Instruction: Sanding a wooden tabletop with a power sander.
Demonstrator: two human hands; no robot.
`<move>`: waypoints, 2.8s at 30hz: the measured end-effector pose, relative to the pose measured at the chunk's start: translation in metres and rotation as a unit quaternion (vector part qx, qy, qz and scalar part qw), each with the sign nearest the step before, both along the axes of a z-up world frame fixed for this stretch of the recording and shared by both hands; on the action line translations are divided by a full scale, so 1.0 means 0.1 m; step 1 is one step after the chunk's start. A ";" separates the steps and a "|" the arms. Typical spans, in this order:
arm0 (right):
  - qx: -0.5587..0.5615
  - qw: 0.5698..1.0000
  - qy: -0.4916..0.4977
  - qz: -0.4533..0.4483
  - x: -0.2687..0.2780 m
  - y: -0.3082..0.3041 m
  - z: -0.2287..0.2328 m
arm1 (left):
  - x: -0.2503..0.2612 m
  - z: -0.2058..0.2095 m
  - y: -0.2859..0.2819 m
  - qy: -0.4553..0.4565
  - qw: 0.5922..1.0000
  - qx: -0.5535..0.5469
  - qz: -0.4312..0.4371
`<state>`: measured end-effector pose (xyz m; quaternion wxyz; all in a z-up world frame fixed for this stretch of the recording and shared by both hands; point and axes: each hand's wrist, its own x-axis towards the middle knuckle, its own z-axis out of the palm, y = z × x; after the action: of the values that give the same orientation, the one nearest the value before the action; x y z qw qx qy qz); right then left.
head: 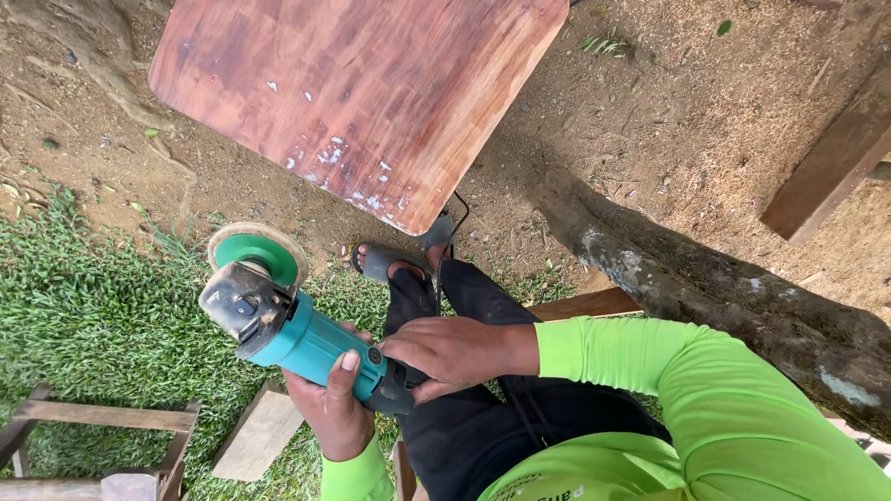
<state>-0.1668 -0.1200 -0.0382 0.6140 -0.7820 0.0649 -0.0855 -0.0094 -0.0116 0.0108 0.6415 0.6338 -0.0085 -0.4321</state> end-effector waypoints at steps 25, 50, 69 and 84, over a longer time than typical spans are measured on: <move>0.029 0.995 0.080 -0.060 0.47 -0.50 0.07 | 0.60 -0.11 -0.68 0.017 0.998 0.015 -0.057; -0.319 0.746 0.569 -0.136 -2.76 -2.10 -0.21 | 1.02 0.47 -0.87 -0.014 0.999 -0.012 0.028; -0.425 0.748 0.495 -0.125 -3.20 -4.50 -0.07 | 0.53 1.11 -1.83 -0.090 0.972 0.034 0.216; -0.585 0.702 0.332 -0.234 -3.47 -7.05 0.45 | -0.45 1.18 -2.01 -0.109 0.928 0.026 0.355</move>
<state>-0.5138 -0.8246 0.0067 -0.0678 -0.9213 0.3824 0.0175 -0.0546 -0.2123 0.1283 0.7317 0.6546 0.1587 -0.1045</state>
